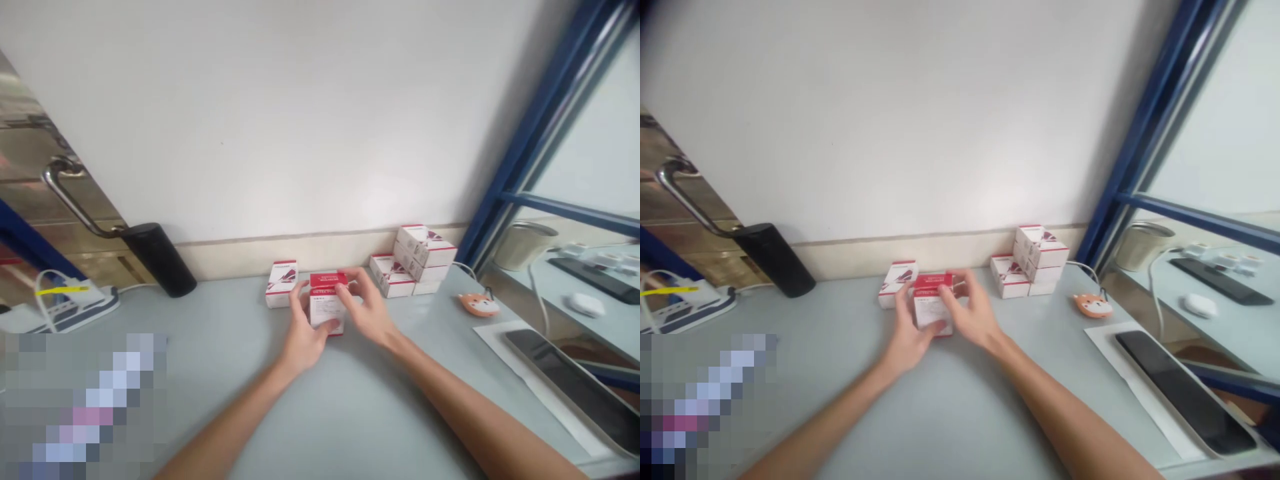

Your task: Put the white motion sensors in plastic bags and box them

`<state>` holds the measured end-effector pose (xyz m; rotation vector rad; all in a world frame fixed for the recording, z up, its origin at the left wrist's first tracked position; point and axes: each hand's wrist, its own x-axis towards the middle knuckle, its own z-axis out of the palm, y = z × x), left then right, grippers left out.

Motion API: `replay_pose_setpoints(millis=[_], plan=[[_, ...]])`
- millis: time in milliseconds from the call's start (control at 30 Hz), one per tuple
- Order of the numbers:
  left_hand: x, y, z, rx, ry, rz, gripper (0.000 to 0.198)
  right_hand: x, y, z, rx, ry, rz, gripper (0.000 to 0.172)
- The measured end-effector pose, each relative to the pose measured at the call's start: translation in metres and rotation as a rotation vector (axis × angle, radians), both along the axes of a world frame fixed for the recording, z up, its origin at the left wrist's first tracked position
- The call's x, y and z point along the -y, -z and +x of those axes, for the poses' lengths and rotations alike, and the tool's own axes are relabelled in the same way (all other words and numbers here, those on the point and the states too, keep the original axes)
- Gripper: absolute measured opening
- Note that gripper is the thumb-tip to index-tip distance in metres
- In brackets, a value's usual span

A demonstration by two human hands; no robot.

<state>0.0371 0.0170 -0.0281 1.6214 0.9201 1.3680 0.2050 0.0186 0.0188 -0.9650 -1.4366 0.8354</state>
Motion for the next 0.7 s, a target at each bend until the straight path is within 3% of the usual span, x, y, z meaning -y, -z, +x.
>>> replay_pose_setpoints(millis=[100,167,267,333,433,567,700], plan=[[0.003,0.004,-0.001,-0.098,0.017,0.04,0.084,0.001,-0.006,0.006,0.018,0.011,0.0,0.032],[0.005,0.006,-0.001,-0.191,-0.048,0.147,0.083,0.0,-0.012,0.012,-0.009,-0.011,-0.046,0.037],[0.011,0.002,0.001,-0.349,-0.165,0.475,0.08,-0.003,-0.019,0.018,-0.126,0.01,-0.233,0.05],[0.017,-0.005,0.002,-0.444,-0.216,0.707,0.074,-0.005,-0.021,0.018,-0.25,-0.004,-0.393,0.046],[0.023,-0.019,0.004,-0.532,-0.306,0.982,0.069,-0.005,-0.021,0.014,-0.433,-0.171,-0.562,0.034],[0.027,-0.036,-0.001,-0.658,-0.258,1.052,0.056,-0.005,-0.014,0.006,-0.515,-0.332,-0.6,0.038],[0.031,-0.048,-0.006,-0.751,-0.195,1.064,0.052,-0.006,-0.011,0.007,-0.406,-0.206,-0.46,0.026]])
